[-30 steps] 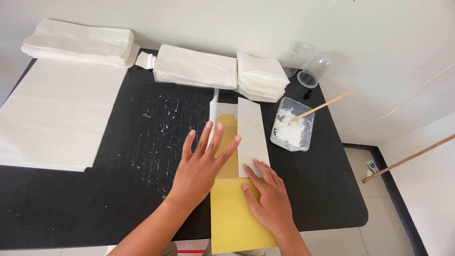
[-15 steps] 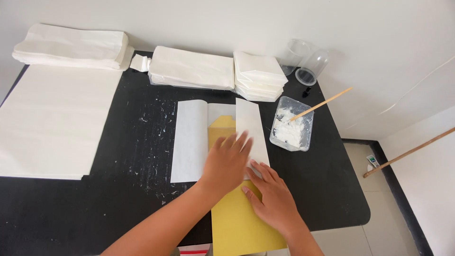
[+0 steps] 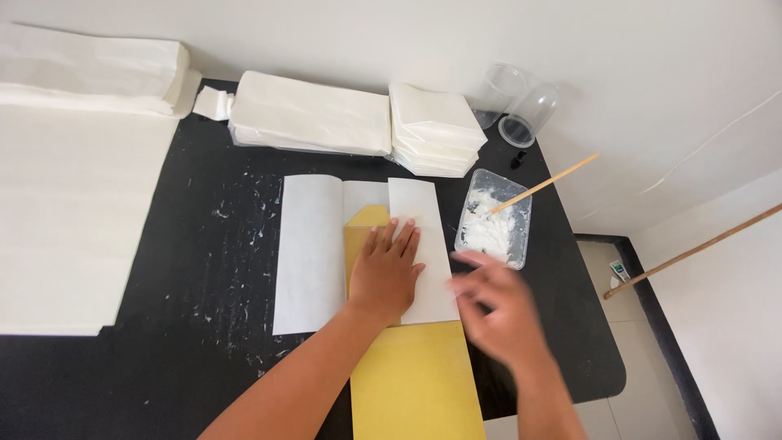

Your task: Folding and gluing paper to assemble paper bags using a template and a brush.

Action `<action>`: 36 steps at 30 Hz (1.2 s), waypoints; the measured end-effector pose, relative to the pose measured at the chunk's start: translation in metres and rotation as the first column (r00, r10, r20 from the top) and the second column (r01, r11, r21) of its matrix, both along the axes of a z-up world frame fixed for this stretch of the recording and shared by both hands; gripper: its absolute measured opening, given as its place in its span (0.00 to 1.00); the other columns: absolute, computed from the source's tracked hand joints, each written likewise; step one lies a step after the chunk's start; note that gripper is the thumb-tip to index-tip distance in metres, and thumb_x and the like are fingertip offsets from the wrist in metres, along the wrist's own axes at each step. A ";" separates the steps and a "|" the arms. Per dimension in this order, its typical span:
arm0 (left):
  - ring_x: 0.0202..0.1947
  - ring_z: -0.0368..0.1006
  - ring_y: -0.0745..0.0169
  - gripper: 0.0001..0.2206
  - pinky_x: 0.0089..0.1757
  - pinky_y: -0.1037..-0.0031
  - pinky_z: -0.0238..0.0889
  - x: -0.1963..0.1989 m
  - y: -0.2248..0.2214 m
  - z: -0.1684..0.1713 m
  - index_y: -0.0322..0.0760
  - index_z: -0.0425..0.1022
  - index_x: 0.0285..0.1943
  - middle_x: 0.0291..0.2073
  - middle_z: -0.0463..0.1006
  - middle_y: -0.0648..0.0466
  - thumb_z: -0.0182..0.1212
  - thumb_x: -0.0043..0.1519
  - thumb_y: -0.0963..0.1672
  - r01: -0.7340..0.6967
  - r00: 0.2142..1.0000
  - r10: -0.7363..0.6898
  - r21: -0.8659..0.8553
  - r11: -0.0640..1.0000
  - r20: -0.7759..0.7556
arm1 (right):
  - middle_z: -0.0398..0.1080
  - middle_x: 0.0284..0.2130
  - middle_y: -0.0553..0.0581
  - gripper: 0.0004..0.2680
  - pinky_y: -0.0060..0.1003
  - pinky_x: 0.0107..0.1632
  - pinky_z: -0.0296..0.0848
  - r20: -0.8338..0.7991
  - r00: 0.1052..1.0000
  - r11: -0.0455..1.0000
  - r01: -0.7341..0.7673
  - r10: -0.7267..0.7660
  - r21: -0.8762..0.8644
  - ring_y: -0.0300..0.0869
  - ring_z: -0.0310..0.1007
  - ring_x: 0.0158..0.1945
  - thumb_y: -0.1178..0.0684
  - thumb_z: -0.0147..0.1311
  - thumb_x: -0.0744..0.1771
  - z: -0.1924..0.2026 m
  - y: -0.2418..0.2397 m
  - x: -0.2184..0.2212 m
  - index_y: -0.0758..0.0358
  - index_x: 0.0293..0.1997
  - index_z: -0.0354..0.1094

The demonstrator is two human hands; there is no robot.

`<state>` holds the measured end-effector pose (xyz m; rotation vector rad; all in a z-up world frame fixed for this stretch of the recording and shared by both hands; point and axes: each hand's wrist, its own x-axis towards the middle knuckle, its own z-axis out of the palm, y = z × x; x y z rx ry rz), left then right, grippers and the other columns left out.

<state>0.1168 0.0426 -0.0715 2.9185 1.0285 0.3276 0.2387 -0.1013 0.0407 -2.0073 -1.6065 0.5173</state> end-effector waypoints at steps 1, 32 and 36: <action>0.79 0.37 0.52 0.28 0.70 0.54 0.29 -0.007 -0.003 0.028 0.43 0.46 0.80 0.79 0.45 0.56 0.31 0.72 0.54 0.003 0.996 -0.017 -0.149 0.989 -0.093 | 0.69 0.52 0.48 0.05 0.37 0.48 0.73 0.121 0.988 0.917 0.040 -0.096 0.397 0.41 0.75 0.48 0.58 0.55 0.66 -0.004 0.005 0.027 0.53 0.39 0.78; 0.79 0.37 0.52 0.27 0.71 0.53 0.23 -0.013 -0.005 0.040 0.48 0.49 0.80 0.79 0.48 0.54 0.32 0.72 0.54 -0.011 0.988 -0.032 -0.272 0.962 -0.154 | 0.57 0.67 0.57 0.18 0.35 0.60 0.79 -0.556 0.824 0.556 0.513 -0.106 0.654 0.43 0.76 0.54 0.64 0.56 0.70 -0.039 0.055 0.132 0.58 0.68 0.58; 0.79 0.37 0.52 0.27 0.71 0.53 0.23 -0.013 -0.004 0.036 0.49 0.50 0.80 0.79 0.49 0.54 0.32 0.71 0.54 -0.009 0.990 -0.029 -0.259 0.966 -0.139 | 0.53 0.69 0.59 0.19 0.33 0.56 0.82 -0.373 0.921 0.466 0.382 -0.115 0.798 0.47 0.77 0.54 0.67 0.54 0.70 -0.032 0.044 0.123 0.59 0.68 0.56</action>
